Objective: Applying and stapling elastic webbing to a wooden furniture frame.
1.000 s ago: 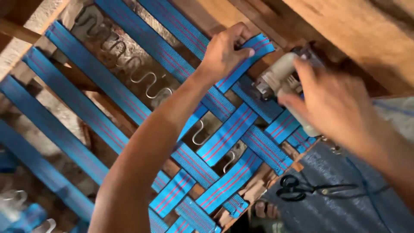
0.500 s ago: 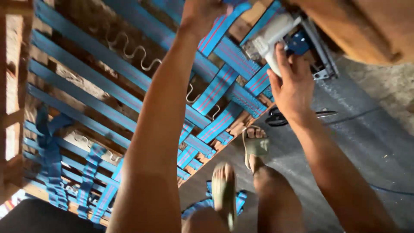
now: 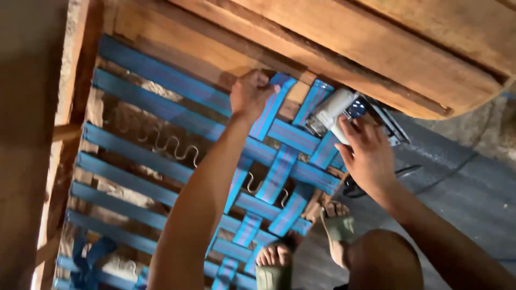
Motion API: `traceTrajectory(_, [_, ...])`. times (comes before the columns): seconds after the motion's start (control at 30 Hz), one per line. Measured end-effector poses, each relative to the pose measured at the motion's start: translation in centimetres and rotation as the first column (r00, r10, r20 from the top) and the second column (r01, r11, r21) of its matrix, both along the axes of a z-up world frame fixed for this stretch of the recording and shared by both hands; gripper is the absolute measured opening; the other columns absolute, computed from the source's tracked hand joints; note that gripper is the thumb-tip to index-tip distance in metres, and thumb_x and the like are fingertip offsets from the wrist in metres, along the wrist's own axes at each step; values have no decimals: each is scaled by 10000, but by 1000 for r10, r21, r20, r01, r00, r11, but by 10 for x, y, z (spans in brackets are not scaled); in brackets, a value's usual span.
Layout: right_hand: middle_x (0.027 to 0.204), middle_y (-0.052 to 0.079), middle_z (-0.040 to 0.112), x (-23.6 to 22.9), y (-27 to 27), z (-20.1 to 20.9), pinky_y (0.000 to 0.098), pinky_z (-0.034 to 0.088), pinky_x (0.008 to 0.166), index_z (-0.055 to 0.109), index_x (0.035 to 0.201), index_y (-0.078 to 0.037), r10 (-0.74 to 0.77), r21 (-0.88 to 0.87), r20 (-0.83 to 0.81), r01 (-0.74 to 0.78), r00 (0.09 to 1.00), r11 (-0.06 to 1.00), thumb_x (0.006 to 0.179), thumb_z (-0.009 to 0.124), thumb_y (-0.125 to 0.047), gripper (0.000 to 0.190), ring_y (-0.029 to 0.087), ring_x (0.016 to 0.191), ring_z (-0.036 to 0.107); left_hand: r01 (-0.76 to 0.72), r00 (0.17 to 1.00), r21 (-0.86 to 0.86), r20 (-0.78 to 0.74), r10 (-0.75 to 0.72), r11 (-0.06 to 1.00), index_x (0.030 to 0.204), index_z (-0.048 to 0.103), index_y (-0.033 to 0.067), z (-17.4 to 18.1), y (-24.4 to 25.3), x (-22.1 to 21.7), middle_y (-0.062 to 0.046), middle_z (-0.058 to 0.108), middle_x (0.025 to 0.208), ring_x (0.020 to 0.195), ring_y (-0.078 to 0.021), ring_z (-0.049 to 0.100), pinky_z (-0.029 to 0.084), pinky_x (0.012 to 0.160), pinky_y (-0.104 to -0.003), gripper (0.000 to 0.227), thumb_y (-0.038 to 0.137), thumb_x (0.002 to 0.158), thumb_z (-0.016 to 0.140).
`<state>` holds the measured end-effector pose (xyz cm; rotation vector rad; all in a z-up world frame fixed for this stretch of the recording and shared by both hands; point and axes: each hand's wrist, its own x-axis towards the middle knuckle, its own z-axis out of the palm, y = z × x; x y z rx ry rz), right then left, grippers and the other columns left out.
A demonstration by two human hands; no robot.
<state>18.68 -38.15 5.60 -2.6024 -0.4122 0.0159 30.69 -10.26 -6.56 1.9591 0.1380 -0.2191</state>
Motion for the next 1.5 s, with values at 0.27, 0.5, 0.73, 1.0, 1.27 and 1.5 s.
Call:
traceTrajectory(0.27, [1459, 147, 550, 21, 93, -14, 368, 578, 975, 685, 1246, -51, 1, 605, -389, 254, 921, 754, 971, 737, -74, 282, 244, 1295, 599, 115, 990, -35, -81, -117, 993, 710, 608, 51, -8, 19, 8, -49, 609, 646, 620, -114, 542, 451, 566, -331, 401, 320, 748, 903])
traceTrajectory(0.5, [1081, 80, 746, 50, 151, -98, 279, 589, 885, 700, 1162, -12, -367, 669, -482, 604, 796, 433, 975, 767, -78, 209, 128, 981, 713, 198, 977, -417, 15, -211, 887, 931, 673, 40, 20, 37, 0, -20, 641, 788, 732, -75, 566, 489, 664, -276, 198, 99, 843, 841])
traceTrajectory(0.73, [1086, 72, 709, 56, 163, -59, 275, 586, 828, 688, 1265, 2, -383, 671, -214, 420, 898, 611, 970, 764, -58, 310, 105, 934, 680, 495, 823, 82, 274, -497, 865, 1146, 722, 68, 89, 57, 20, -116, 677, 1019, 939, -297, 684, 555, 791, -409, 325, 62, 823, 766])
traceTrajectory(1.0, [995, 122, 668, 65, 143, -58, 301, 613, 766, 766, 1055, -47, -411, 498, -113, 410, 904, 764, 935, 819, -84, 136, 220, 860, 702, 633, 718, 363, 57, -694, 684, 944, 818, 103, 44, 36, 51, -164, 702, 957, 892, -350, 702, 539, 752, -453, 170, 207, 810, 821])
traceTrajectory(1.27, [969, 121, 779, 98, 129, -79, 417, 599, 801, 784, 1052, -109, -479, 229, 38, 459, 877, 858, 936, 684, -48, 165, 305, 890, 756, 455, 890, 25, 21, -456, 890, 1016, 788, 122, -4, 0, 69, -151, 780, 924, 890, -327, 760, 573, 775, -410, 215, 224, 828, 791])
traceTrajectory(1.5, [1127, 192, 729, 84, 113, -36, 483, 556, 869, 762, 1189, -78, -373, -36, 48, 375, 927, 926, 877, 752, -106, 314, 401, 997, 688, 371, 912, 231, 91, -400, 899, 920, 802, 142, -25, -10, 60, -136, 771, 921, 903, -349, 732, 558, 809, -463, 124, 236, 868, 741])
